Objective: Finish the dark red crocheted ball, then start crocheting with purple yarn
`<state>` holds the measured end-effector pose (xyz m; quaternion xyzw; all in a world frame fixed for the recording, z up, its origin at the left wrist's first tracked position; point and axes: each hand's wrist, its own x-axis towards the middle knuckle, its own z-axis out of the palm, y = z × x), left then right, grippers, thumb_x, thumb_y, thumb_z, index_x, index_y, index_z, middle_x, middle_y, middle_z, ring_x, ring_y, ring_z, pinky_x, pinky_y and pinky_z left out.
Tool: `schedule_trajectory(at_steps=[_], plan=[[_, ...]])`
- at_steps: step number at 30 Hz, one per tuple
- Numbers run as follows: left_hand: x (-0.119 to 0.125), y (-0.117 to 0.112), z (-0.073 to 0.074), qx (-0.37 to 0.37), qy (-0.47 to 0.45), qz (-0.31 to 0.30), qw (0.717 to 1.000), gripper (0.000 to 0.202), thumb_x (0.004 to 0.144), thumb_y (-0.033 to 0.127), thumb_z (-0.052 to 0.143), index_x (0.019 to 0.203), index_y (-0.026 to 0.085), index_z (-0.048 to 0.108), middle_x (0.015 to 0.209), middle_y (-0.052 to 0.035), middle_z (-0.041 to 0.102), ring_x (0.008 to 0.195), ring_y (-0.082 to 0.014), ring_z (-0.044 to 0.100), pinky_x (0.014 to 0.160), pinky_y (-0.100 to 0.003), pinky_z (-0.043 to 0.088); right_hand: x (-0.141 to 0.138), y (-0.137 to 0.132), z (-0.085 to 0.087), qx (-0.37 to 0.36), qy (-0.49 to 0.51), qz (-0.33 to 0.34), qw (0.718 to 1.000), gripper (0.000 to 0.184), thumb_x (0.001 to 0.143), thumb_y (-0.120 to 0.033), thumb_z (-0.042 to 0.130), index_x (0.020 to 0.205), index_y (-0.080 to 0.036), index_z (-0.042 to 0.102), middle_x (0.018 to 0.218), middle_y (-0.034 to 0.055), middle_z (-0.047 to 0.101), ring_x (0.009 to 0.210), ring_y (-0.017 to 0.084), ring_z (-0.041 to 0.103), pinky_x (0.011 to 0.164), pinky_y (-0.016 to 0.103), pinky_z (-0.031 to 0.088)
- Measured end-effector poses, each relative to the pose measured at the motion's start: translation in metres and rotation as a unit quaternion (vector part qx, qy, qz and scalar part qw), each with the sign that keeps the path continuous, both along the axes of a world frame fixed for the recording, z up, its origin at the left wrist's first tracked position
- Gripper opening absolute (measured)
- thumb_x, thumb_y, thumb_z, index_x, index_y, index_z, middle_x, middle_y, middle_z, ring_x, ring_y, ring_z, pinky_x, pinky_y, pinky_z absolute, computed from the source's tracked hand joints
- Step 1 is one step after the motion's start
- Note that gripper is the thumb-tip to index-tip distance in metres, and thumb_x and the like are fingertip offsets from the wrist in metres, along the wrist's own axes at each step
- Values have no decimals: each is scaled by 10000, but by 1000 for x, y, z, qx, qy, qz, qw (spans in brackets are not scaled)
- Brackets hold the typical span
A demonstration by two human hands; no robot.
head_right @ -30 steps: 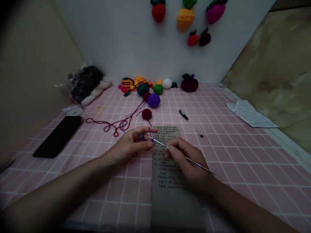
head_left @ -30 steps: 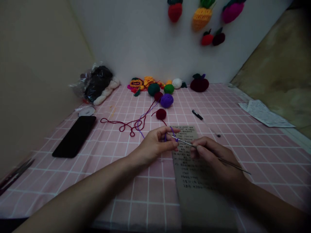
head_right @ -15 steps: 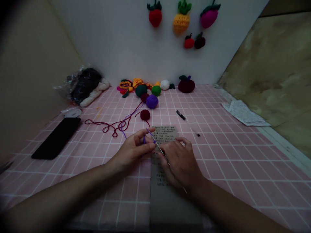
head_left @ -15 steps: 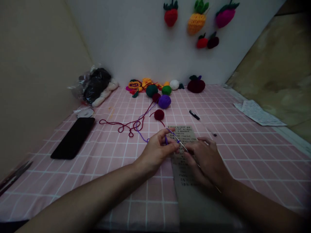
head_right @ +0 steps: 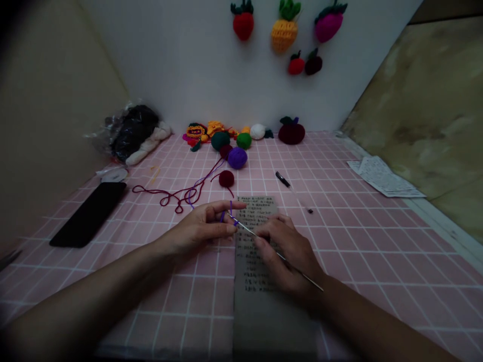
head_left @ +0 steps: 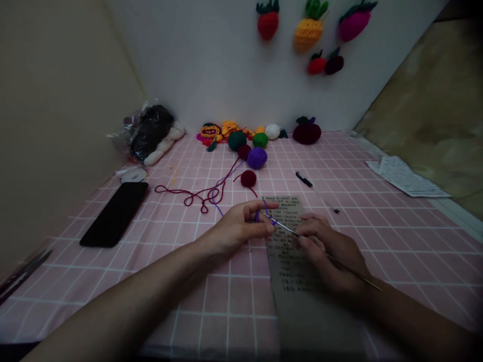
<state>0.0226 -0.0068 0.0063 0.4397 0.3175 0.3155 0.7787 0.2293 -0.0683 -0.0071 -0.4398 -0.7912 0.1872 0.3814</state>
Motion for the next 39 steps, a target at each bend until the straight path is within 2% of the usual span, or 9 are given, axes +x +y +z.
schedule_trajectory(at_steps=[4, 8, 11, 17, 23, 26, 29, 33, 39], plan=[[-1, 2, 4, 5, 8, -2, 1000, 481, 694, 128, 748, 1158, 146, 623, 717, 38, 576, 632, -59, 523, 633, -214, 371, 1, 0, 2, 12, 9, 5, 1000, 143, 936, -156, 430, 868, -246, 517, 762, 1, 548, 906, 206, 545, 872, 384, 387], [-4, 4, 8, 7, 30, -4, 1000, 478, 704, 144, 738, 1167, 153, 621, 707, 43, 557, 585, -50, 493, 517, -211, 270, 3, 0, 4, 12, 10, -2, 1000, 151, 929, -154, 437, 848, -247, 523, 760, 4, 557, 922, 210, 555, 835, 362, 409], [-6, 6, 8, 2, 46, -1, 999, 470, 711, 166, 741, 1168, 165, 630, 728, 34, 549, 603, -53, 505, 497, -215, 225, 5, 0, 5, 10, 12, -12, 1000, 152, 926, -160, 445, 834, -248, 529, 743, 1, 564, 923, 211, 568, 813, 347, 423], [-11, 11, 4, 1, 36, -8, 999, 429, 704, 187, 751, 1125, 201, 671, 746, 23, 549, 605, -58, 498, 496, -220, 213, 7, 0, 5, -3, 19, -32, 999, 192, 923, -165, 451, 775, -250, 540, 723, -3, 581, 929, 211, 596, 790, 322, 446], [-10, 11, 7, 21, 44, 3, 999, 338, 715, 161, 720, 1052, 185, 701, 720, 31, 533, 596, -53, 470, 540, -218, 290, 9, -2, 3, -54, 84, -42, 994, 206, 947, -242, 466, 762, -255, 557, 733, 6, 580, 1000, 226, 584, 845, 333, 434], [-7, 7, 5, 46, 56, -12, 997, 356, 713, 140, 717, 1064, 190, 693, 724, 36, 543, 605, -60, 469, 583, -220, 338, 7, -2, 2, -96, 86, -40, 991, 216, 960, -280, 453, 777, -249, 564, 720, 8, 585, 895, 219, 607, 732, 316, 451], [-3, 4, 1, 53, 50, -28, 997, 345, 728, 136, 717, 1067, 193, 682, 757, 28, 581, 684, -76, 527, 719, -241, 398, 5, 0, 2, -128, 75, -38, 988, 220, 966, -304, 444, 794, -240, 564, 726, 2, 591, 748, 187, 589, 636, 292, 439], [0, 2, -4, 45, 37, -27, 998, 333, 729, 153, 731, 1056, 186, 677, 784, 20, 613, 725, -86, 556, 799, -266, 405, 2, 1, 3, -132, 90, -43, 986, 234, 969, -313, 447, 780, -236, 560, 720, -10, 582, 708, 163, 565, 629, 272, 430], [0, 1, 0, 41, 21, -9, 999, 268, 720, 139, 736, 982, 163, 685, 898, -22, 668, 829, -117, 594, 860, -282, 410, 3, 0, 1, -138, 104, -46, 984, 225, 971, -316, 454, 804, -230, 577, 735, -2, 584, 711, 166, 563, 640, 275, 429]])
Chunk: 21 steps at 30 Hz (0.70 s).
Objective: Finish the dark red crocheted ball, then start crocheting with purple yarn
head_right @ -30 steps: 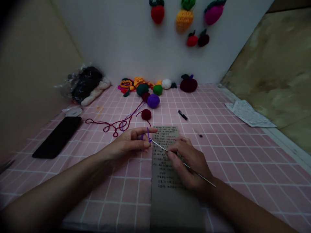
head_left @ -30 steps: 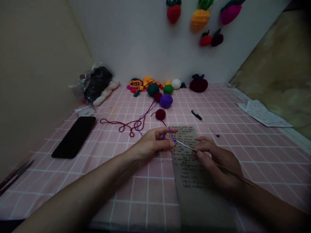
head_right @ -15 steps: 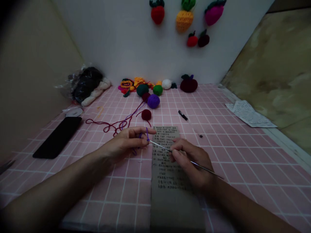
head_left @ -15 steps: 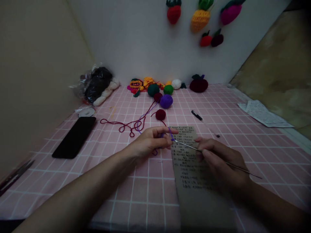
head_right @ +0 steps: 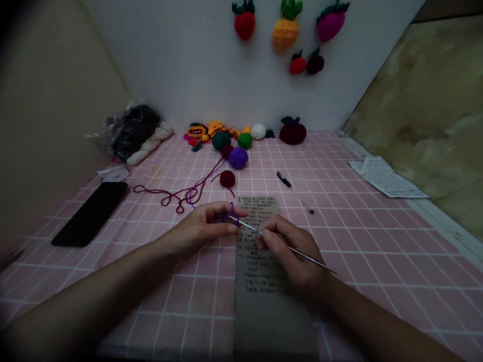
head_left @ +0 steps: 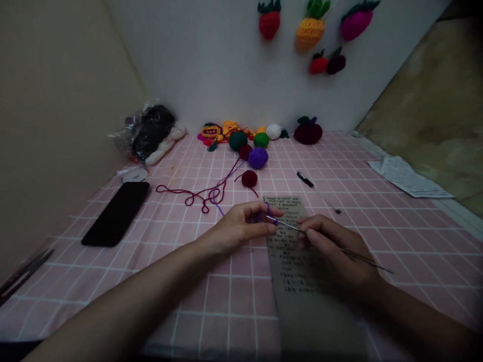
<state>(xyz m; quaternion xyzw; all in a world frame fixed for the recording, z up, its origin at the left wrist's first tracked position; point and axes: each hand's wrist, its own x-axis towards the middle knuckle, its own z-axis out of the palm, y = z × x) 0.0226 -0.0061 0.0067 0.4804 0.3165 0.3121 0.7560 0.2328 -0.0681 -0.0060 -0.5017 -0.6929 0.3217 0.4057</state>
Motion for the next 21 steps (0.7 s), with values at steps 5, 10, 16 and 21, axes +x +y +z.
schedule_trajectory(at_steps=[5, 10, 16, 21], plan=[[1, -2, -2, 5, -21, 17, 1000, 214, 743, 164, 726, 951, 160, 675, 961, -34, 667, 898, -137, 596, 901, -301, 393, -1, 0, 1, 4, -3, 0, 1000, 224, 969, -320, 457, 798, -232, 571, 739, 0, 590, 716, 170, 574, 642, 279, 440], [2, -1, -6, 10, -13, 15, 1000, 305, 737, 160, 723, 1037, 179, 665, 897, -17, 641, 816, -121, 578, 831, -291, 400, -4, 0, 3, -12, -5, -11, 1000, 245, 967, -347, 449, 788, -231, 568, 735, 1, 591, 701, 168, 570, 620, 279, 442], [3, 1, 0, 44, 18, 39, 998, 456, 715, 154, 723, 1158, 176, 618, 771, 29, 553, 709, -99, 512, 746, -270, 384, -7, 0, 4, -12, 4, -10, 1000, 228, 976, -342, 430, 835, -233, 572, 734, -5, 589, 706, 165, 582, 634, 276, 454], [7, -7, 0, 138, 85, 74, 984, 525, 755, 166, 667, 1258, 161, 515, 774, 35, 530, 704, -108, 483, 682, -262, 377, -14, -1, -2, 108, -160, -17, 981, 125, 954, -240, 435, 882, -231, 536, 781, -1, 630, 714, 178, 600, 742, 345, 435]])
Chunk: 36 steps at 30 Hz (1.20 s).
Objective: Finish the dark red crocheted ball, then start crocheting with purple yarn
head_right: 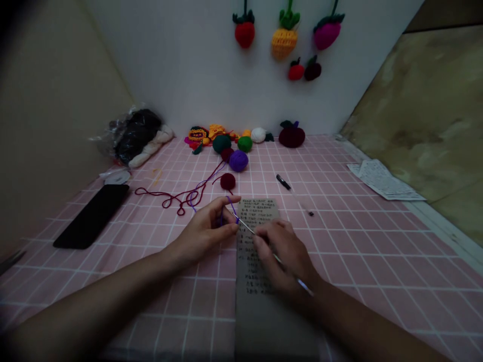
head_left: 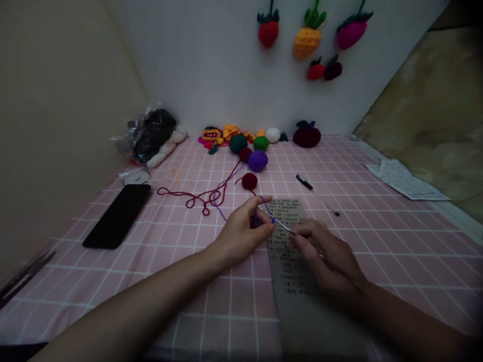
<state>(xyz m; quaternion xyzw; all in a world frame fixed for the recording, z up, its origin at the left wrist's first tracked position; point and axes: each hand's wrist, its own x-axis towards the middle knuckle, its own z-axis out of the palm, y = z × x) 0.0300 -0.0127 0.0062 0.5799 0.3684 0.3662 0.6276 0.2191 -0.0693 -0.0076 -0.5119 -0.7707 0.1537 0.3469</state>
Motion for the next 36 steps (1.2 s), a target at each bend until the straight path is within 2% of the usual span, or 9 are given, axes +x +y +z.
schedule_trajectory(at_steps=[3, 5, 10, 15, 19, 23, 29, 32, 36], plan=[[7, -7, -5, 13, 5, 29, 999, 570, 766, 176, 653, 1306, 168, 473, 797, 30, 538, 740, -114, 497, 702, -261, 390, -3, 2, -8, 109, -128, 10, 986, 95, 921, -172, 459, 948, -215, 540, 810, 14, 665, 767, 208, 618, 907, 453, 342], [10, -10, -6, -28, -24, 29, 999, 593, 740, 178, 677, 1297, 166, 474, 779, 37, 535, 725, -109, 504, 702, -257, 392, -4, 4, -13, 128, -159, 5, 979, 93, 921, -171, 463, 964, -210, 534, 817, 19, 672, 769, 214, 621, 917, 470, 318], [7, -8, -1, -135, -118, -24, 983, 593, 677, 165, 736, 1232, 165, 526, 730, 48, 560, 676, -95, 524, 693, -249, 392, -3, 4, -7, 116, -91, 15, 989, 80, 930, -189, 442, 945, -230, 509, 806, 8, 661, 754, 207, 620, 851, 422, 383], [-3, 1, 2, -151, -103, -69, 981, 591, 678, 128, 741, 1236, 165, 552, 727, 44, 575, 667, -80, 522, 693, -240, 391, -1, -2, 5, 19, 10, 19, 1000, 104, 946, -224, 436, 910, -244, 531, 826, 9, 628, 775, 187, 621, 688, 317, 447], [-7, 5, 6, -132, -78, -81, 985, 589, 698, 113, 719, 1259, 159, 546, 742, 41, 564, 637, -65, 493, 645, -231, 370, 3, -4, 7, -5, 39, 18, 999, 128, 955, -247, 432, 891, -250, 542, 802, -2, 620, 730, 174, 613, 633, 298, 440], [-5, 2, 8, -95, -55, -58, 992, 588, 697, 119, 708, 1257, 146, 532, 734, 44, 547, 645, -75, 491, 660, -243, 383, 3, -2, 5, 18, 10, 8, 1000, 118, 950, -241, 439, 880, -249, 534, 810, 6, 623, 745, 187, 609, 681, 326, 442], [11, -12, -5, -41, -51, 50, 997, 597, 735, 169, 679, 1291, 160, 464, 761, 37, 550, 713, -104, 516, 700, -259, 409, -1, 4, -12, 131, -172, 3, 976, 103, 925, -179, 450, 987, -213, 524, 817, 20, 669, 763, 219, 613, 923, 477, 312], [13, -14, -8, -94, -92, 24, 991, 615, 703, 177, 713, 1269, 165, 472, 737, 50, 539, 687, -97, 516, 684, -251, 406, -2, 5, -16, 145, -180, -4, 973, 113, 930, -181, 445, 1000, -209, 530, 856, 26, 686, 792, 221, 616, 926, 474, 306], [5, -8, -3, -127, -105, -40, 986, 617, 688, 177, 747, 1256, 152, 508, 736, 48, 554, 682, -86, 512, 700, -245, 395, -3, 3, -7, 127, -106, 15, 986, 109, 938, -174, 426, 979, -226, 513, 846, 18, 672, 791, 211, 616, 886, 431, 363]])
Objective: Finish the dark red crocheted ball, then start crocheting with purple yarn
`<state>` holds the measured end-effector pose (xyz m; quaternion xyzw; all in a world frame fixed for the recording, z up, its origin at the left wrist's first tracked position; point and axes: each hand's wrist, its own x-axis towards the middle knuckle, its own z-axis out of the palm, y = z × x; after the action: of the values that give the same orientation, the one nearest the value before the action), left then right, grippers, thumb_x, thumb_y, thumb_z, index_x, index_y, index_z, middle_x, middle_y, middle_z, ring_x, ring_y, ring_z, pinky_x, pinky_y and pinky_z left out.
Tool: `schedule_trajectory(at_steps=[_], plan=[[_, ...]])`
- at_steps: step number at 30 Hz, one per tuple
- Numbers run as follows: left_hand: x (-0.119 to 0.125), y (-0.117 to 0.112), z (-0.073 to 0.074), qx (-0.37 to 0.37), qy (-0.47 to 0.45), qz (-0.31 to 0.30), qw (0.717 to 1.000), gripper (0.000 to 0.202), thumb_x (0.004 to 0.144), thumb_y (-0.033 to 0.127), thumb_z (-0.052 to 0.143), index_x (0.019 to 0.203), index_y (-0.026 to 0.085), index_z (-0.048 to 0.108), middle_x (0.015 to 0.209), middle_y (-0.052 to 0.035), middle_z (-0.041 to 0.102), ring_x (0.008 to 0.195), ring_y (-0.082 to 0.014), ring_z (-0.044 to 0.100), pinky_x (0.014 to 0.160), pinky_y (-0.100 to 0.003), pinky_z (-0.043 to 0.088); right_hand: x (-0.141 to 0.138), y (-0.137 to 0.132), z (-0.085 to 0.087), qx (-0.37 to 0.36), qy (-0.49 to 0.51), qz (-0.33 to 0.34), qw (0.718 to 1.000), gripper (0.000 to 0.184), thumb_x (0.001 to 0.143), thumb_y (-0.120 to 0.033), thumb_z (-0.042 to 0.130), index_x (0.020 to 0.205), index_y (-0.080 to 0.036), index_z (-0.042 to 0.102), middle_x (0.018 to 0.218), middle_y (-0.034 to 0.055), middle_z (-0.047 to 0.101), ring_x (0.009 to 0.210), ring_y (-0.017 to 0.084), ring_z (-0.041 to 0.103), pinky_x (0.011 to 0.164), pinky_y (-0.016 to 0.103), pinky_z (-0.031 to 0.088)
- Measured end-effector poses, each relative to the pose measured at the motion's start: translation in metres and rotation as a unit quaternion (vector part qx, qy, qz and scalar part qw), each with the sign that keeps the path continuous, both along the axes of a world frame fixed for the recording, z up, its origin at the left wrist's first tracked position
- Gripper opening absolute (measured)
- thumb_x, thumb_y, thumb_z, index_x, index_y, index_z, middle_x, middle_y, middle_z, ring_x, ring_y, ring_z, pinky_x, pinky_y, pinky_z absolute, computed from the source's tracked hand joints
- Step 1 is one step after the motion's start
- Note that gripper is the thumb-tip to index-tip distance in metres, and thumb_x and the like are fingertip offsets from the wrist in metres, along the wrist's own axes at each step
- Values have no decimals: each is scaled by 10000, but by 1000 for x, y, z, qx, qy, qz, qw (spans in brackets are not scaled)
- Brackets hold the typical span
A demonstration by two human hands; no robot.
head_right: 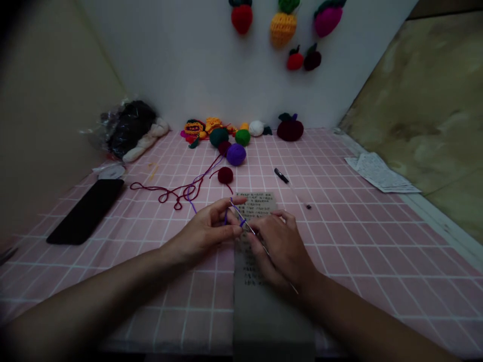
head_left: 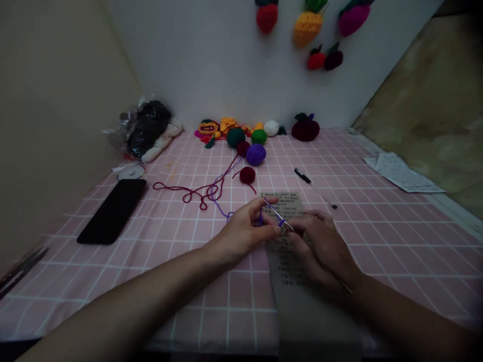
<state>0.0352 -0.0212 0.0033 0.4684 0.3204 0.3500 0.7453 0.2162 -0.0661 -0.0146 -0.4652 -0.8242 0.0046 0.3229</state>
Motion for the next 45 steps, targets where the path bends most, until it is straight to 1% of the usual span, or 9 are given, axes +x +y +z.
schedule_trajectory(at_steps=[2, 5, 10, 19, 26, 30, 34, 39, 45], plan=[[-5, 4, 3, 2, 8, -23, 1000, 598, 689, 170, 754, 1246, 156, 537, 733, 46, 558, 681, -82, 505, 708, -243, 386, 0, -2, 7, -28, 45, 14, 998, 104, 938, -177, 427, 965, -234, 509, 832, 18, 649, 802, 207, 609, 812, 384, 412], [-11, 10, 5, 10, 17, -47, 999, 549, 705, 162, 745, 1225, 166, 570, 726, 45, 557, 661, -74, 493, 695, -240, 372, 2, -5, 13, -80, 92, 18, 992, 98, 943, -206, 433, 934, -239, 525, 817, 17, 611, 780, 195, 587, 719, 336, 435], [-13, 12, 5, 19, 37, -54, 998, 522, 707, 151, 730, 1210, 177, 589, 731, 40, 558, 654, -80, 494, 675, -247, 375, 7, -6, 12, -125, 122, 14, 984, 110, 949, -221, 443, 908, -239, 544, 804, 11, 573, 769, 181, 567, 692, 314, 428], [-13, 14, 8, 20, 31, -45, 998, 614, 706, 126, 726, 1275, 142, 494, 739, 48, 567, 667, -78, 517, 687, -248, 396, 11, -4, 6, -146, 157, 43, 976, 101, 950, -213, 458, 917, -239, 551, 838, 17, 557, 820, 182, 534, 734, 321, 410], [-17, 18, 7, 32, 33, -49, 998, 603, 708, 123, 721, 1274, 145, 514, 732, 47, 585, 674, -84, 549, 699, -248, 401, 14, -6, 11, -132, 162, 39, 977, 135, 944, -195, 448, 863, -240, 547, 808, 8, 564, 847, 190, 554, 753, 323, 409], [-19, 22, 8, 29, 32, -33, 998, 575, 703, 123, 718, 1251, 148, 546, 731, 44, 582, 638, -74, 530, 646, -236, 386, 16, -4, 15, -110, 145, 26, 983, 172, 934, -181, 445, 806, -247, 539, 745, 2, 579, 906, 209, 580, 759, 317, 416], [-22, 26, 10, 19, 28, -31, 999, 508, 693, 117, 706, 1188, 164, 603, 708, 48, 562, 584, -63, 491, 589, -232, 354, 20, -4, 14, -121, 152, 15, 981, 198, 940, -189, 443, 779, -250, 542, 759, 2, 594, 908, 204, 592, 737, 301, 422], [-24, 28, 12, 12, 35, -25, 999, 447, 692, 105, 678, 1131, 176, 638, 703, 44, 559, 559, -61, 468, 577, -239, 339, 22, -5, 13, -166, 220, 4, 961, 201, 953, -230, 459, 785, -248, 567, 772, 10, 591, 948, 206, 586, 697, 288, 412], [-23, 26, 12, 35, 51, -37, 997, 366, 722, 124, 667, 1084, 182, 661, 706, 41, 552, 537, -54, 438, 568, -241, 324, 17, -4, 12, -218, 330, 31, 918, 201, 939, -254, 494, 765, -240, 593, 715, 16, 573, 917, 222, 591, 677, 300, 416]])
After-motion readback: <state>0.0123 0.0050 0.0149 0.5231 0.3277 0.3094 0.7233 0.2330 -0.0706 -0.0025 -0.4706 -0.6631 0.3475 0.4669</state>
